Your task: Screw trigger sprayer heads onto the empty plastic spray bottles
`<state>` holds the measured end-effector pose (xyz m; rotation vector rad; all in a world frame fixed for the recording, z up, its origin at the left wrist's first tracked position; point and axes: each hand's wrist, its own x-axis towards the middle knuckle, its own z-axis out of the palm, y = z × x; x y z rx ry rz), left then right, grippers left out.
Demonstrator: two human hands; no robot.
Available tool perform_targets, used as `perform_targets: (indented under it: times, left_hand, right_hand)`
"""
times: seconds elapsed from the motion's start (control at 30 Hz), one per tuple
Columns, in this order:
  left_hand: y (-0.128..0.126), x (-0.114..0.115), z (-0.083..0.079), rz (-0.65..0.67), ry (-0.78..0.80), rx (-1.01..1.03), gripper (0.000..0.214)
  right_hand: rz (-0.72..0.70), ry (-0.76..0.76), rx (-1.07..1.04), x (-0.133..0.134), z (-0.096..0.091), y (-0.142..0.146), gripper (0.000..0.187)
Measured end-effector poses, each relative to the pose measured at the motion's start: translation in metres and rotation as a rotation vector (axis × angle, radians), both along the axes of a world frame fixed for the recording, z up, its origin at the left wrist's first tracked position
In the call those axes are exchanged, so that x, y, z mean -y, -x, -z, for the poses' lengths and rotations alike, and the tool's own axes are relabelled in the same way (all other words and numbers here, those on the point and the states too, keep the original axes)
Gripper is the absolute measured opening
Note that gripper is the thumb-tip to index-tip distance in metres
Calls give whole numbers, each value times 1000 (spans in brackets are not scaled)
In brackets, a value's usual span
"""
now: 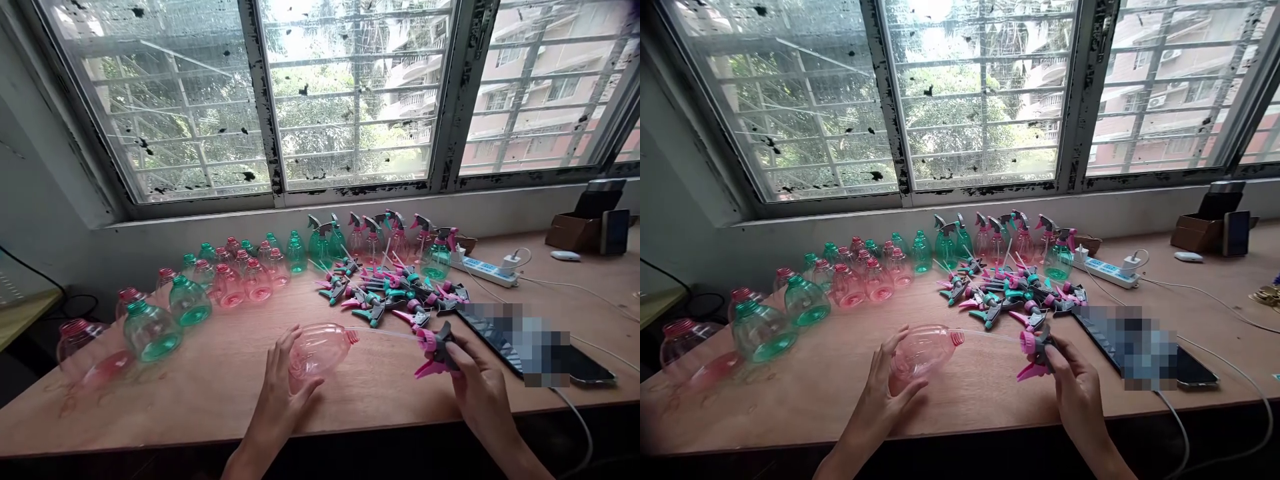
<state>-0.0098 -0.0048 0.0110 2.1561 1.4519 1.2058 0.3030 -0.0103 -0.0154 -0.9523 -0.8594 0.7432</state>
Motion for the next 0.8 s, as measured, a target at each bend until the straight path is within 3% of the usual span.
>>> perform_targets:
  times: [0.13,0.27,0.5,0.7,0.8]
  left_hand:
    - [1,-1,1,-8,-6,4,71]
    - [0,0,-1,15,-17,-19,70]
    - [-3,6,-8,178,12,-102,69]
    - [-2,7,3,134,127,7,111]
    - [-2,7,3,147,202,27,120]
  right_hand:
    - [-9,24,-177,-2,1,-8,18]
    - [-109,96,-20,-5,2,-6,26]
    - [-440,210,240,2,-12,22,31]
    - [-690,224,91,-1,-20,39,33]
    - [-755,242,105,-4,-17,41,40]
